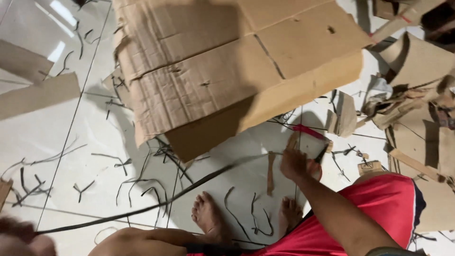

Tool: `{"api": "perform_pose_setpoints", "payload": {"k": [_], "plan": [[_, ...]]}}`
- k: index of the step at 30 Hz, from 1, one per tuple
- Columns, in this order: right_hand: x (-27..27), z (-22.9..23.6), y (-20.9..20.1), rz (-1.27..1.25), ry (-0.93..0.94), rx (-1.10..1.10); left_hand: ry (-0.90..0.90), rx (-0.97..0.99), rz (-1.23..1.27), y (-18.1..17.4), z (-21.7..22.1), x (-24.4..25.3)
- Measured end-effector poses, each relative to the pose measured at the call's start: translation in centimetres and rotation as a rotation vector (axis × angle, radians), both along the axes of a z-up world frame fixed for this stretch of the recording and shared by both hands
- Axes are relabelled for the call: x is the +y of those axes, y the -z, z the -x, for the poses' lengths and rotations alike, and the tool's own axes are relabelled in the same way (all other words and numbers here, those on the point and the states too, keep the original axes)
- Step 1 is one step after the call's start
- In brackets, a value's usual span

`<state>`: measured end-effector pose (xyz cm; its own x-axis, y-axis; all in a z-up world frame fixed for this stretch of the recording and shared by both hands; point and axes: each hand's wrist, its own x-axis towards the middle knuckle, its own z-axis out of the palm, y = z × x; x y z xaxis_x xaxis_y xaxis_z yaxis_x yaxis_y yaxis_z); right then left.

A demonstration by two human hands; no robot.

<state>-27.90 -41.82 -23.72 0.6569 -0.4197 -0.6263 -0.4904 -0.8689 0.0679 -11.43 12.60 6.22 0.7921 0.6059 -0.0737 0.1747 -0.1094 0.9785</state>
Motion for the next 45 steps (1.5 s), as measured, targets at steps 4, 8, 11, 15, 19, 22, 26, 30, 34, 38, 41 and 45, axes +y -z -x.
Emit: {"api": "perform_pose_setpoints", "payload": {"k": [4,8,11,15,19,22,26,30,34,38,41,45], "plan": [[9.1,-3.1,0.4,-0.364,-0.191,-0.594,0.096,0.017,-0.131,-0.7,2.8,-2.3],[18.0,-6.6,2.1,-0.552,-0.172,-1.023,0.232,0.058,-0.192,-1.1,3.9,-3.2],[22.2,-7.6,6.0,-0.605,-0.174,-0.776,0.179,0.071,-0.558,-2.6,5.0,-3.3],[26.8,-8.0,7.2,-0.547,-0.278,-0.497,-0.024,-0.137,-0.709,2.0,4.8,1.7],[31.5,-8.6,8.7,-0.462,-0.163,-0.327,0.315,0.297,-0.287,5.9,1.5,14.7],[33.6,-8.1,12.4,-0.290,-0.238,-0.394,0.343,0.362,-0.106,2.2,1.1,4.0],[31.7,-8.4,12.3,-0.433,-0.378,-0.389,0.072,0.042,-0.286,-3.2,3.2,-7.7],[26.5,-7.9,7.9,-0.784,-0.115,-0.323,0.232,0.068,-0.198,-2.2,2.7,-7.3],[20.9,-6.8,-0.3,-1.170,0.074,-0.235,0.554,0.391,-0.092,-2.6,3.0,-7.8],[16.0,-4.4,-4.8,-1.459,0.377,-0.205,0.900,0.814,-0.294,-4.9,2.8,-11.7],[14.1,-3.6,-12.7,-1.611,0.444,-0.225,1.286,0.764,-0.457,-0.3,4.0,-14.4],[12.3,-2.3,-20.3,-1.710,0.377,-0.270,1.565,0.536,-0.656,1.8,6.2,-19.5]]}}
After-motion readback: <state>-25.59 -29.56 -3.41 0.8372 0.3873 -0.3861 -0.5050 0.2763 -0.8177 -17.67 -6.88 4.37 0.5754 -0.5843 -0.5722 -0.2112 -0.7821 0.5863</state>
